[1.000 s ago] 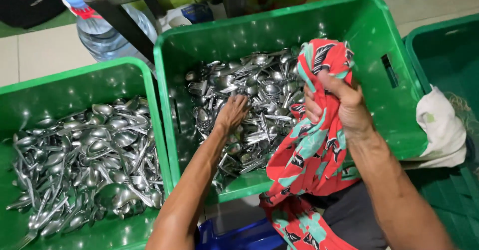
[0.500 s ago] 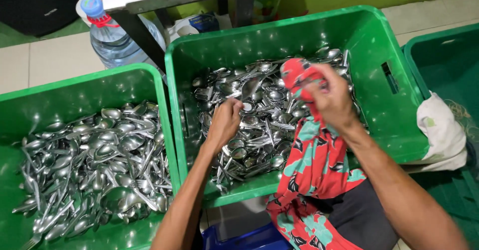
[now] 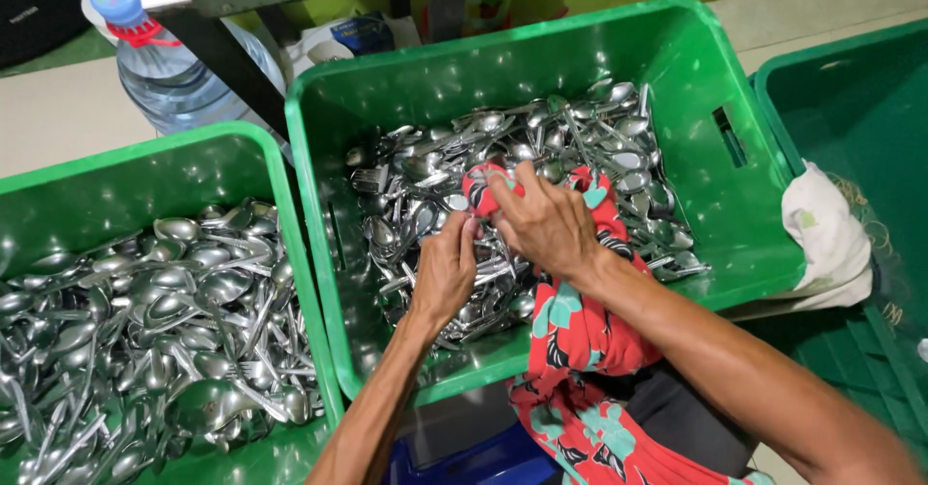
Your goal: Wiping and cleaning individual metal spoons with a cloth.
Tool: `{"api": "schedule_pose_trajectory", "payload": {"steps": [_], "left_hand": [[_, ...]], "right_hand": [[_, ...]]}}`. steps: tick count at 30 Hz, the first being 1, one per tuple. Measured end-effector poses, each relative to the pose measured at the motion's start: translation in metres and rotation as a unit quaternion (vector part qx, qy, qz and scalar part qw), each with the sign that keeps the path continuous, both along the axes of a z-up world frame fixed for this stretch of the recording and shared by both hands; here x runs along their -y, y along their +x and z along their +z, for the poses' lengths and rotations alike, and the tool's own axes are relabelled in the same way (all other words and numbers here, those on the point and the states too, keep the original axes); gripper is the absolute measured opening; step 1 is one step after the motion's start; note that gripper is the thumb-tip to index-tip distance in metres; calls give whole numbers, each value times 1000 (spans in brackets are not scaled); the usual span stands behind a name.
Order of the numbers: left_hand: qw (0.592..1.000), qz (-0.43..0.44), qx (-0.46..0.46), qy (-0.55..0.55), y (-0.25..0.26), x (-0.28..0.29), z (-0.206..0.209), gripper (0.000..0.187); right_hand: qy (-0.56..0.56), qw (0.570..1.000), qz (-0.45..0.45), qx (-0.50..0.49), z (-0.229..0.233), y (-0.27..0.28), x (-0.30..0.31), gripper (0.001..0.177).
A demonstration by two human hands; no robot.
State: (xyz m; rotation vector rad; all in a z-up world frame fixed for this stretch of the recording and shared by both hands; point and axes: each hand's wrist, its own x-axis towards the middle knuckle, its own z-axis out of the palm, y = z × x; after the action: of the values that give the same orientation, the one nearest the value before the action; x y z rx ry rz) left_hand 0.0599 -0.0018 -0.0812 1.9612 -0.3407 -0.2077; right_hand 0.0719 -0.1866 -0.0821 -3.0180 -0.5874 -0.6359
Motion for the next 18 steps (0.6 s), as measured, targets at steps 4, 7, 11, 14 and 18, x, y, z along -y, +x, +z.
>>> {"api": "schedule_pose_trajectory", "payload": {"steps": [4, 7, 11, 14, 18], "left_hand": [[999, 0, -32, -8, -3, 2, -4, 30], [998, 3, -45, -32, -2, 2, -5, 30], [994, 15, -78, -73, 3, -4, -9, 32], [992, 13, -88, -94, 1, -1, -6, 34], [996, 5, -53, -68, -3, -7, -12, 31]], "right_hand": [[-32, 999, -22, 12, 17, 1, -2, 30], [-7, 999, -42, 8, 24, 5, 4, 26], [190, 980, -57, -14, 32, 7, 17, 36], [159, 986, 10, -43, 38, -8, 2, 38], [31, 999, 34, 8, 29, -5, -8, 28]]}}
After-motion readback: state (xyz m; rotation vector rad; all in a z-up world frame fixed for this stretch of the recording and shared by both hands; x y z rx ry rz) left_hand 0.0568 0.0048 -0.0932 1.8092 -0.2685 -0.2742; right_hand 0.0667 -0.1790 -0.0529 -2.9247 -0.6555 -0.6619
